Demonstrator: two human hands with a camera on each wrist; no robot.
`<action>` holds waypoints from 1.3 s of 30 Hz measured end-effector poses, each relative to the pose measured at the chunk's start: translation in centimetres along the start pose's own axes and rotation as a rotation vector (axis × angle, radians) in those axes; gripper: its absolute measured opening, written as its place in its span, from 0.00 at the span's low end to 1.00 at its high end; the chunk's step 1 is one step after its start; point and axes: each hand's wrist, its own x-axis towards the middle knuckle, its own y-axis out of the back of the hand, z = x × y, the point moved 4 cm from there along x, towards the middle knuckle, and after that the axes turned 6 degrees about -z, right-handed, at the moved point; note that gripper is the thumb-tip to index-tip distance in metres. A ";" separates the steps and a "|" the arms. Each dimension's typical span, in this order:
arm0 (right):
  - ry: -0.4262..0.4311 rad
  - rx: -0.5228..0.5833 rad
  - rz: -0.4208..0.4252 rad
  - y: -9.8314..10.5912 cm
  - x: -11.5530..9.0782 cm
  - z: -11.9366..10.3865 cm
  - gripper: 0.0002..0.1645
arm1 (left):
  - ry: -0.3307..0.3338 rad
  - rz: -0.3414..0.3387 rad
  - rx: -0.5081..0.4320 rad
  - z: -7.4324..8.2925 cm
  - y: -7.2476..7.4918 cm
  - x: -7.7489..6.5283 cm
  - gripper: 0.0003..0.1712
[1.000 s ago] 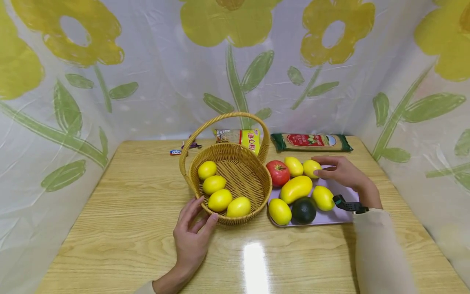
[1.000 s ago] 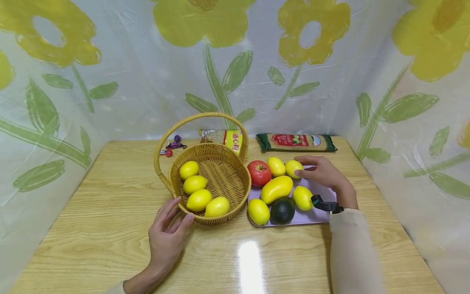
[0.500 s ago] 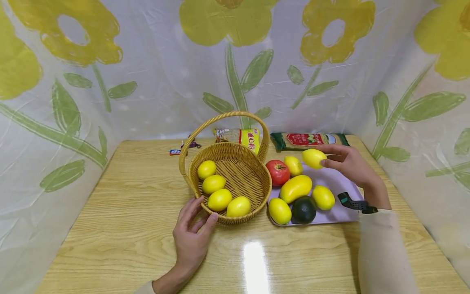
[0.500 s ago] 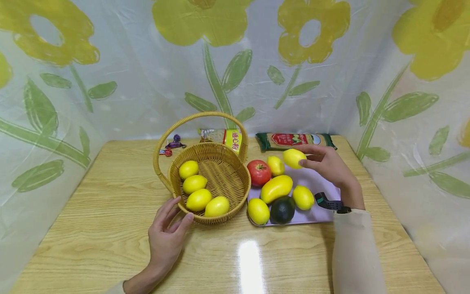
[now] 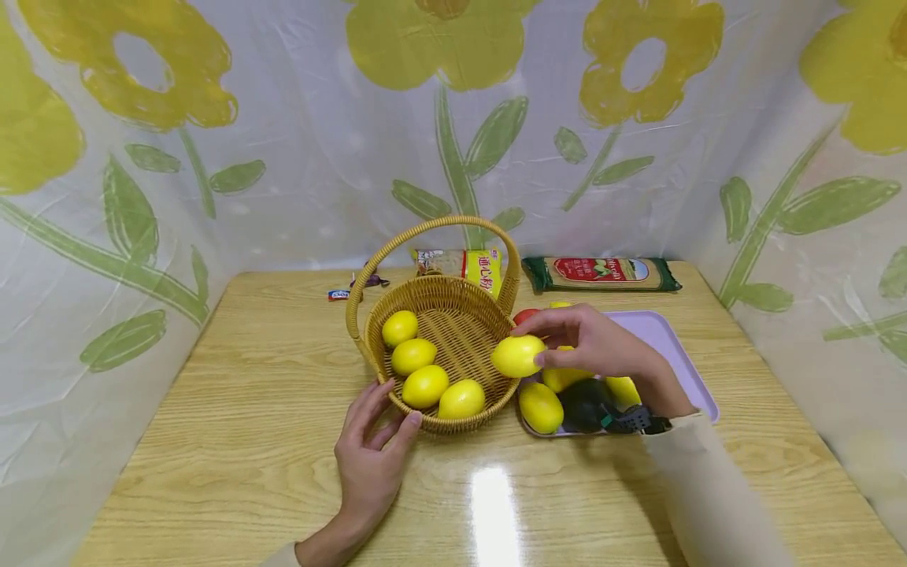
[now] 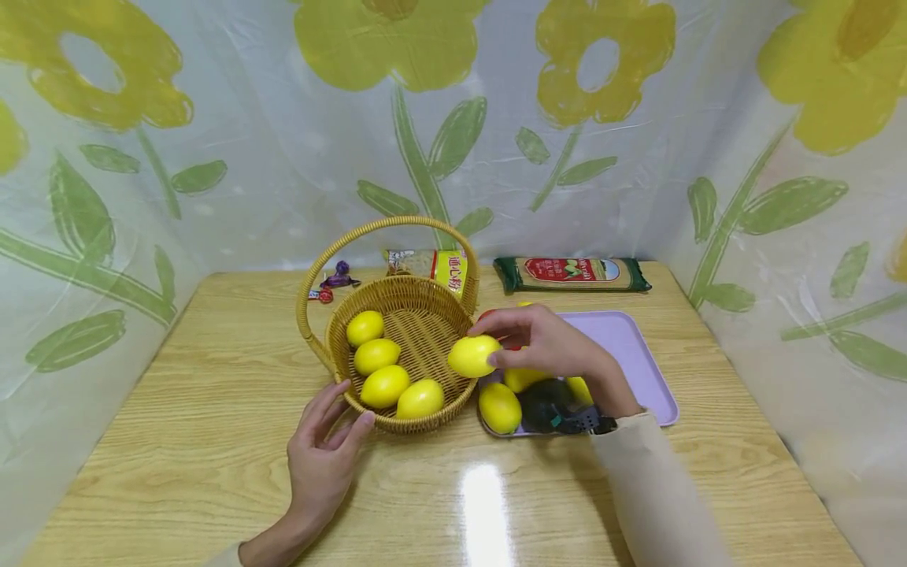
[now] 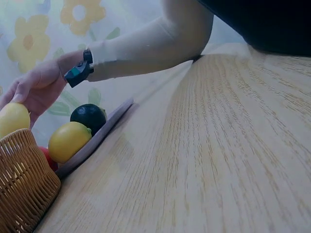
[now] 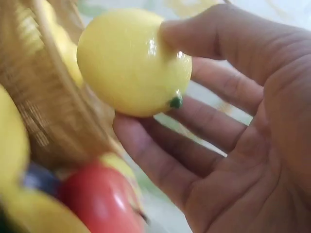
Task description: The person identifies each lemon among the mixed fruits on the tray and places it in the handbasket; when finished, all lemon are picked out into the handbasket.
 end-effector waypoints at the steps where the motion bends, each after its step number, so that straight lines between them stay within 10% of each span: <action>1: 0.001 -0.023 -0.014 -0.8 0.5 -0.3 0.24 | 0.005 0.001 0.000 0.0 0.0 0.0 0.33; 23: 0.127 -0.369 -0.124 -10.0 4.7 -3.5 0.24 | -0.006 -0.001 0.011 0.0 0.0 0.0 0.32; 30: 0.142 -0.264 0.053 -6.1 2.8 -3.9 0.23 | -0.016 0.004 0.000 -0.1 0.0 0.0 0.32; 39: 0.005 -0.002 0.243 0.9 -5.8 0.0 0.24 | -0.004 0.014 0.007 -0.2 0.1 -0.1 0.32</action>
